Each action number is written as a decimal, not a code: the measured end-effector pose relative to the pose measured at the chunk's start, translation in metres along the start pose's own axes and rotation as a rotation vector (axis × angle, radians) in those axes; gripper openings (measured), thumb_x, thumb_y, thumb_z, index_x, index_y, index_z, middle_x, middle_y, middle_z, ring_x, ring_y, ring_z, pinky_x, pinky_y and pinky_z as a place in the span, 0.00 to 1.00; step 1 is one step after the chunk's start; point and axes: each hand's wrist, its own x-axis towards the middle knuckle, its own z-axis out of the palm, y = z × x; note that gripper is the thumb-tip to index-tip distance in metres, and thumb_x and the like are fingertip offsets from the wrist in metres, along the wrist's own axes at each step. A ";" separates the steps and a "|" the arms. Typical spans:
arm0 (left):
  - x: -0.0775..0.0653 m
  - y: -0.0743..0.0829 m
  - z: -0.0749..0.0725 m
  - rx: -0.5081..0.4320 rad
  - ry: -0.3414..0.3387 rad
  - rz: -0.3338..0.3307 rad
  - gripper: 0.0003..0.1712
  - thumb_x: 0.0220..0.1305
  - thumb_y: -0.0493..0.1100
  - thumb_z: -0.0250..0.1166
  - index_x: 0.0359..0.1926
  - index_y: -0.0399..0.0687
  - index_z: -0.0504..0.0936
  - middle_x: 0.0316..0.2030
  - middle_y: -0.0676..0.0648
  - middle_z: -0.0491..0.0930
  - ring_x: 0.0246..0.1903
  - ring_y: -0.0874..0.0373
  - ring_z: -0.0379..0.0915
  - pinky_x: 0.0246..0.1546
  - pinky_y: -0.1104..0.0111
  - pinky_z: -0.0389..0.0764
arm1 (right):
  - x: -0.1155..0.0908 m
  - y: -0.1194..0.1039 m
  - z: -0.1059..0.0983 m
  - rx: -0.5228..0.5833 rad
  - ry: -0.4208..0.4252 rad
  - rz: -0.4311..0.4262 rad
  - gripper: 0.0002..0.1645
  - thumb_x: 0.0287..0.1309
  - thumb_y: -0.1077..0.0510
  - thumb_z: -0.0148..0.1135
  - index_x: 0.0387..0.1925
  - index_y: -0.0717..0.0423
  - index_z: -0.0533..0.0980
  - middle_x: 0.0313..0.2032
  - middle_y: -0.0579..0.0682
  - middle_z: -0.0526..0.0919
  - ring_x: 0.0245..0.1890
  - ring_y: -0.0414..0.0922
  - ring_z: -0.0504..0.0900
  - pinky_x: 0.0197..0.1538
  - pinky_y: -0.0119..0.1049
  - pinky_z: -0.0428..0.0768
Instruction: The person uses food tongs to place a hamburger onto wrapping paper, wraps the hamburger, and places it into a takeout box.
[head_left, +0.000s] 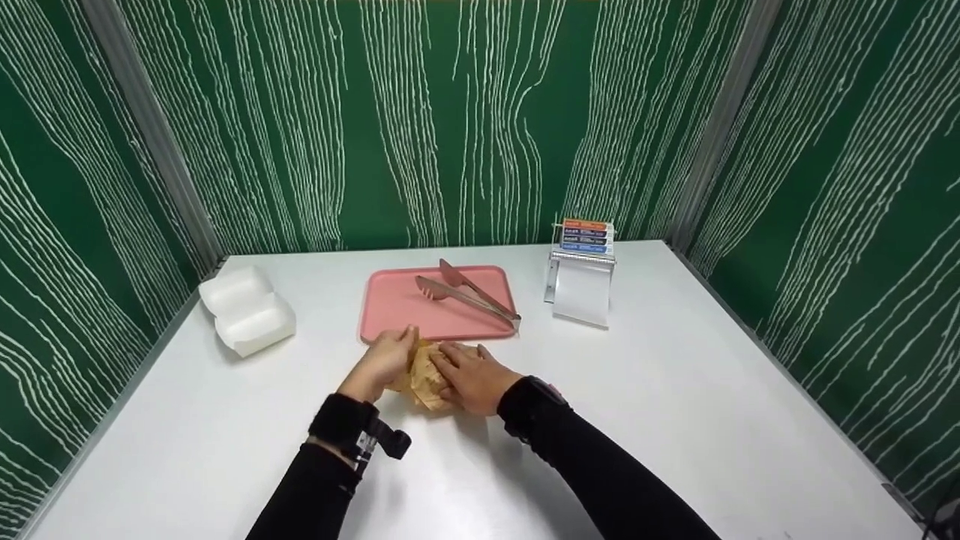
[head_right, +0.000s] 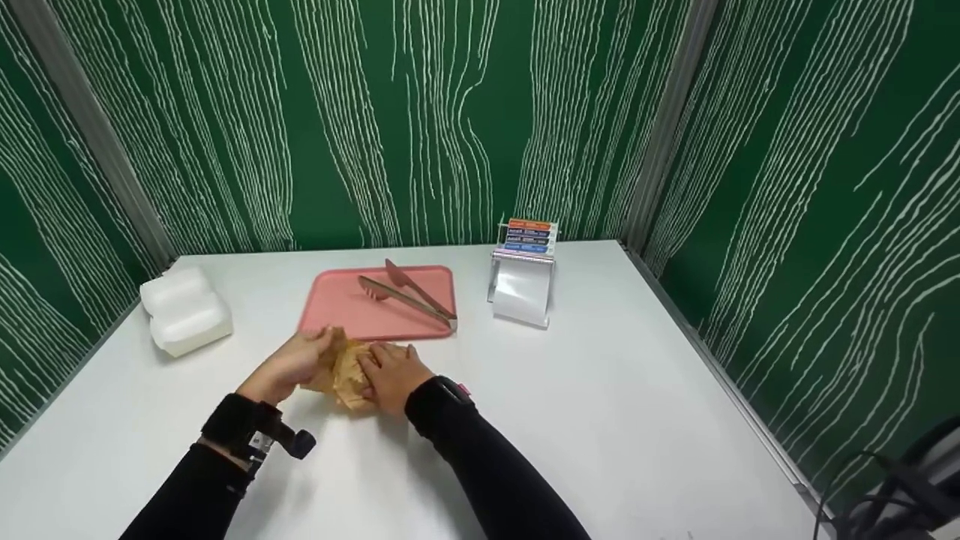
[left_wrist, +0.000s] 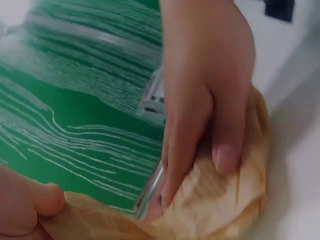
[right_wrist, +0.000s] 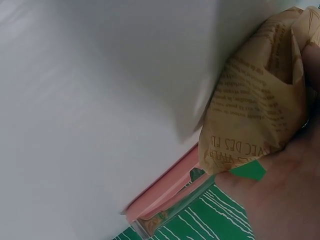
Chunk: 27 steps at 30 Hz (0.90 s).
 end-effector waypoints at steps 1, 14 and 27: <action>0.001 -0.002 -0.003 0.040 0.017 0.003 0.26 0.88 0.50 0.42 0.31 0.45 0.73 0.26 0.52 0.69 0.23 0.63 0.65 0.26 0.74 0.70 | 0.001 0.000 0.000 0.002 -0.004 0.002 0.39 0.83 0.46 0.51 0.83 0.60 0.57 0.81 0.64 0.59 0.80 0.57 0.61 0.76 0.66 0.63; -0.007 -0.069 -0.069 -0.028 -0.155 -0.241 0.23 0.79 0.49 0.62 0.52 0.29 0.83 0.38 0.32 0.89 0.30 0.48 0.90 0.33 0.58 0.91 | 0.003 0.002 0.000 0.038 -0.024 0.007 0.39 0.83 0.45 0.51 0.83 0.59 0.56 0.82 0.63 0.56 0.82 0.56 0.56 0.78 0.64 0.60; 0.002 -0.083 -0.080 -0.052 -0.362 -0.357 0.08 0.76 0.32 0.60 0.39 0.34 0.85 0.26 0.47 0.86 0.25 0.63 0.85 0.34 0.74 0.87 | 0.006 0.005 0.007 0.013 -0.018 0.000 0.40 0.82 0.44 0.51 0.83 0.58 0.56 0.82 0.61 0.56 0.82 0.54 0.56 0.78 0.64 0.60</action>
